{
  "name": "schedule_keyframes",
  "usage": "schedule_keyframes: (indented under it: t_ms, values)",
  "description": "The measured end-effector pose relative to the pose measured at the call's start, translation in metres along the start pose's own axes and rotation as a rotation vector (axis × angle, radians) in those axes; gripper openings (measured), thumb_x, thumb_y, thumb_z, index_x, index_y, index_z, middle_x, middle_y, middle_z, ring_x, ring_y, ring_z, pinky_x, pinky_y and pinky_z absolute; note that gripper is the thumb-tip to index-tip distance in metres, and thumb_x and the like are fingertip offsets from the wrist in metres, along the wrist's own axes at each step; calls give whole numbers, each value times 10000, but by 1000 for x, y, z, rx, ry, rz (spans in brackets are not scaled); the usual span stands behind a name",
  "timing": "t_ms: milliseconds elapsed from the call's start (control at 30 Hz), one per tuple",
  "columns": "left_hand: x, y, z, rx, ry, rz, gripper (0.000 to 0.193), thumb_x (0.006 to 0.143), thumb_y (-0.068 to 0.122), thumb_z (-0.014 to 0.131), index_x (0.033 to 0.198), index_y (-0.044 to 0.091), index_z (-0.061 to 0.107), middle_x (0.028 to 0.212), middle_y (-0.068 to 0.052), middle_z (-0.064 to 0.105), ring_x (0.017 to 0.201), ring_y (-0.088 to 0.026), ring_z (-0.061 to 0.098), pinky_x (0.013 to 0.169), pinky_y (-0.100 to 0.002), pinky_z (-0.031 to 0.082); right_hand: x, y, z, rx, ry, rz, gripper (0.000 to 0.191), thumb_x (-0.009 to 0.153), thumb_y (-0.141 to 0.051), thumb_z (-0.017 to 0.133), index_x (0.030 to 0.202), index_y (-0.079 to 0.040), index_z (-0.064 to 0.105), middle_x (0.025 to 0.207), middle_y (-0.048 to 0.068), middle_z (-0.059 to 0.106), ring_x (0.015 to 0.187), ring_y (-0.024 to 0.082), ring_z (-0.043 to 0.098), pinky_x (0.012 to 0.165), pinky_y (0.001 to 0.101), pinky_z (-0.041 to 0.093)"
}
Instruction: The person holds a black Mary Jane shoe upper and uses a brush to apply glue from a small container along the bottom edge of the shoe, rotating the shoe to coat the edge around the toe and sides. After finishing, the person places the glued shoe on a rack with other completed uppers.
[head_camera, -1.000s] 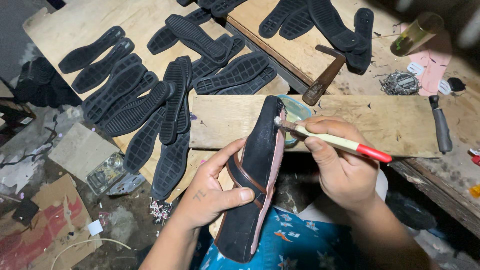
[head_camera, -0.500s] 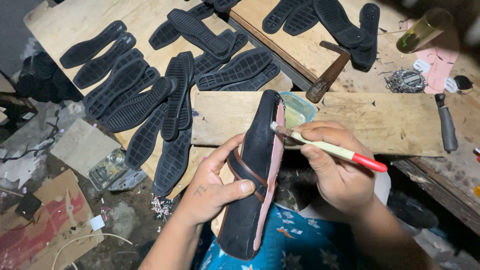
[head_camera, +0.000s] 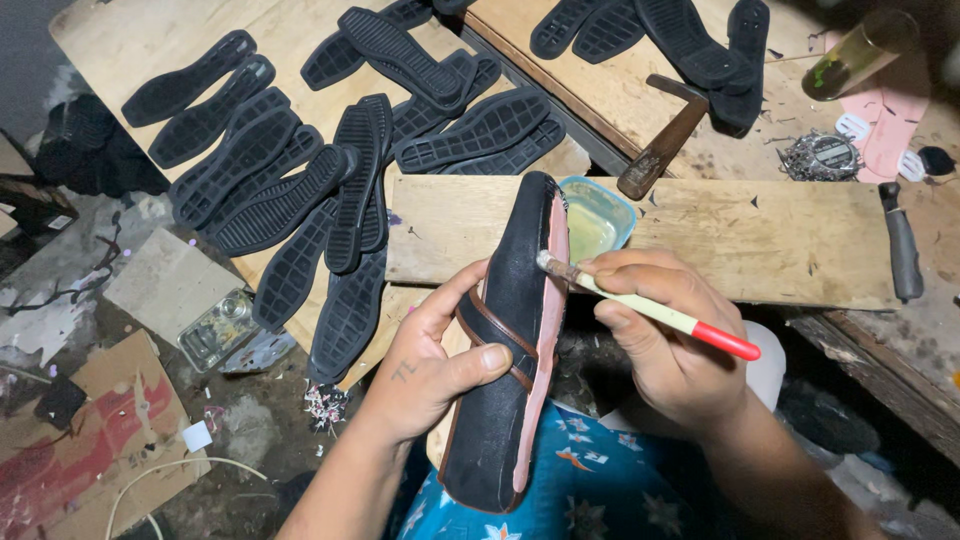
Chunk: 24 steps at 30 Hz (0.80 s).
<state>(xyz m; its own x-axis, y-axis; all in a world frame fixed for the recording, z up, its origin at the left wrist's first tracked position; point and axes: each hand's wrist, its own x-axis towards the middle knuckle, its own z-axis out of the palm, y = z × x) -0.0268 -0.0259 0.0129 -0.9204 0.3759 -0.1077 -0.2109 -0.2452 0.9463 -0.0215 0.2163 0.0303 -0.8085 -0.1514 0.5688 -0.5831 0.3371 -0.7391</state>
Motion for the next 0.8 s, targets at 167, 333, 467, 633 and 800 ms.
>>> schedule_keyframes:
  t_ms: [167,333,467,633,800]
  values:
    - [0,-3,1,-96,36,-57,878,770,242,820,1516,-47,458,1289,-147,673,1150,-210,654,1020,-370,524,-1,1,1,3,-26,1,181,977,-61,709,1129,-4,627,1167,175,711,1061,266,728,953,340,572]
    - [0,-7,-1,-4,63,-14,849,795,252,797,1517,-54,471,1376,-147,638,1273,-209,597,1108,-342,451,-3,1,2,-46,-47,-12,190,953,-62,721,1109,6,635,1153,182,713,1052,271,728,935,347,575]
    - [2,-11,-2,-14,84,-26,839,797,245,789,1512,-48,462,1383,-146,630,1280,-215,587,1107,-349,450,-4,3,5,-15,-53,-34,198,948,-50,721,1110,21,631,1161,196,708,1063,279,724,940,346,579]
    - [3,-12,-3,-47,72,-16,823,819,250,777,1516,-60,469,1386,-157,629,1280,-218,588,1113,-353,451,-4,5,7,-2,-71,-52,199,949,-39,720,1111,25,626,1161,203,710,1067,283,732,937,344,583]
    - [5,-12,-4,-44,80,3,812,833,249,770,1521,-48,458,1398,-146,627,1286,-205,585,1119,-343,447,-7,6,9,8,-73,-34,216,938,-41,729,1113,20,618,1152,202,704,1060,283,733,925,346,587]
